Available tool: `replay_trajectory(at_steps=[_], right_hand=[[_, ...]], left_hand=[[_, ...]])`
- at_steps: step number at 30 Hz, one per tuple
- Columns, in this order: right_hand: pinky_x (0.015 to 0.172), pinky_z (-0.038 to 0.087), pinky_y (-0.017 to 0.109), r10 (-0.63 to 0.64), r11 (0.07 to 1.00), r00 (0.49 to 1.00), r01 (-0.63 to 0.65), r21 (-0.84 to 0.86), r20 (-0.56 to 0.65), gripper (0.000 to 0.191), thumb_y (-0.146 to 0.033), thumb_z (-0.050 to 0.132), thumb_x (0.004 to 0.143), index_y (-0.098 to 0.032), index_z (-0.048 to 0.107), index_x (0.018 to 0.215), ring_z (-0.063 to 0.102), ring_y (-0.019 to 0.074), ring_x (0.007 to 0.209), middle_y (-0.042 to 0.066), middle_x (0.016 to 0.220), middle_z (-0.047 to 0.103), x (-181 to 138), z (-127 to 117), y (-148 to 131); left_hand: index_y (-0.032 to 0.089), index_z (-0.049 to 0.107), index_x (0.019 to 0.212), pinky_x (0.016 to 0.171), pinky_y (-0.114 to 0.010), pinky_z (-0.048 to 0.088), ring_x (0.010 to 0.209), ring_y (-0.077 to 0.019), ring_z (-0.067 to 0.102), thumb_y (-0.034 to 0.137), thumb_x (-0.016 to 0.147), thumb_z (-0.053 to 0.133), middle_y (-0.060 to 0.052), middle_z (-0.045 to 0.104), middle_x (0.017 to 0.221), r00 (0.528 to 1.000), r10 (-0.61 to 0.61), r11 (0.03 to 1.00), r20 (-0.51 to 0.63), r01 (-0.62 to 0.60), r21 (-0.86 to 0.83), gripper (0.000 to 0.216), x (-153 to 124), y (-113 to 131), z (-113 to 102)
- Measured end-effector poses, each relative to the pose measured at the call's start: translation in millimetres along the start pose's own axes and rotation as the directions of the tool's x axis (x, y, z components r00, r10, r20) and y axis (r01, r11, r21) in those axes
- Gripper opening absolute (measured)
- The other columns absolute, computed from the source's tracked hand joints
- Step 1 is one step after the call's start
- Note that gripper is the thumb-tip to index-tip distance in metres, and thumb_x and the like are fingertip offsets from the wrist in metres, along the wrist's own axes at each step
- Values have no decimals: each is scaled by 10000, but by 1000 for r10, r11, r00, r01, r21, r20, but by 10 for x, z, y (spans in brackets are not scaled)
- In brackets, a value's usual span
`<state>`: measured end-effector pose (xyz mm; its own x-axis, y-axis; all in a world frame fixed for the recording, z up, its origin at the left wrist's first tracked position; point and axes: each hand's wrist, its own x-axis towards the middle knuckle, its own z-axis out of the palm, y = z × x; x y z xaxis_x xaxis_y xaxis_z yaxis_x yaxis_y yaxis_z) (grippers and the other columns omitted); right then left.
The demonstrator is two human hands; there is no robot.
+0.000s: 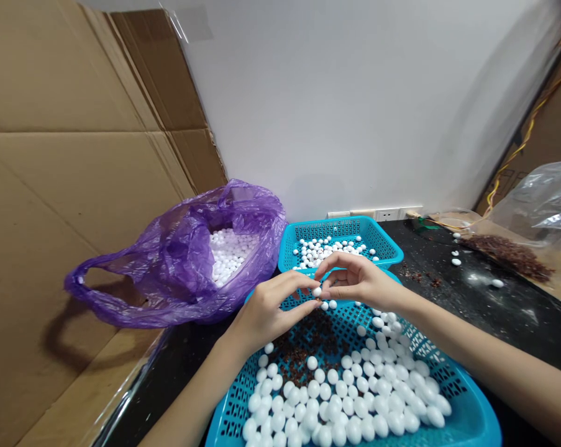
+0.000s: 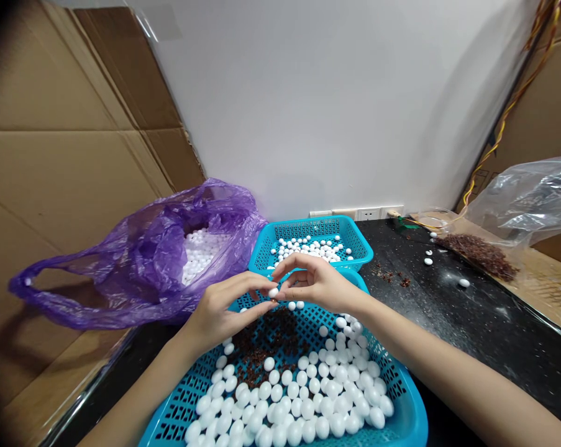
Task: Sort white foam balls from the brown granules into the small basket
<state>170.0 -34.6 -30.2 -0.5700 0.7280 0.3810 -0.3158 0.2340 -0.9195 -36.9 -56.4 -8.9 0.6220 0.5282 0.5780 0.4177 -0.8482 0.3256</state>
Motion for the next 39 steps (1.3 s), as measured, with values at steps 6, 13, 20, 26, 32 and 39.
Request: replay_trajectory(at_steps=[6, 13, 20, 26, 32, 39], right_hand=[[704, 508, 278, 26, 1000, 1000, -25, 14, -10, 255, -123, 729, 739, -192, 571, 928, 619, 148, 778, 25, 961, 589, -9, -3, -6], [711, 498, 274, 40, 997, 999, -41, 61, 18, 264, -142, 738, 746, -190, 530, 901, 613, 148, 792, 14, 904, 586, -20, 1, -7], [703, 505, 295, 57, 997, 998, -58, 59, 19, 292, -212, 762, 725, -200, 505, 863, 608, 153, 769, 11, 903, 565, -12, 23, -55], [746, 504, 324, 50, 995, 996, -56, 78, 74, 259, -165, 723, 753, -201, 500, 879, 590, 162, 799, 13, 915, 536, -29, 16, -42], [756, 491, 318, 31, 995, 990, -44, 95, 135, 217, -114, 683, 781, -193, 504, 876, 571, 157, 813, 12, 897, 529, -46, 20, -64], [755, 492, 305, 30, 996, 992, -40, 80, 124, 211, -162, 704, 775, -193, 507, 842, 566, 151, 799, 3, 879, 506, -45, 48, -89]], left_hand=[[163, 599, 950, 712, -229, 517, 789, -114, 622, 161, 804, 632, -22, 656, 866, 999, 28, 999, -23, -28, 33, 150, 13, 9, -17], [154, 601, 894, 677, -229, 521, 765, -122, 628, 164, 790, 644, -25, 659, 819, 997, 55, 997, -53, -51, 58, 113, 8, 30, -11], [165, 597, 880, 671, -225, 519, 733, -111, 623, 160, 783, 636, -11, 657, 814, 998, 31, 999, -50, -29, 39, 105, 13, 24, -3], [168, 590, 876, 640, -223, 511, 717, -112, 611, 151, 775, 633, -12, 653, 803, 1000, 20, 1000, -19, -20, -6, 111, -4, 37, -3], [164, 588, 845, 607, -206, 504, 669, -99, 601, 143, 757, 641, -5, 645, 771, 1000, 8, 999, 5, -8, -42, 105, 16, 69, -15], [175, 557, 815, 585, -199, 494, 629, -91, 590, 153, 737, 638, 16, 630, 729, 1000, -12, 1000, -8, 12, -16, 115, -7, 76, -4]])
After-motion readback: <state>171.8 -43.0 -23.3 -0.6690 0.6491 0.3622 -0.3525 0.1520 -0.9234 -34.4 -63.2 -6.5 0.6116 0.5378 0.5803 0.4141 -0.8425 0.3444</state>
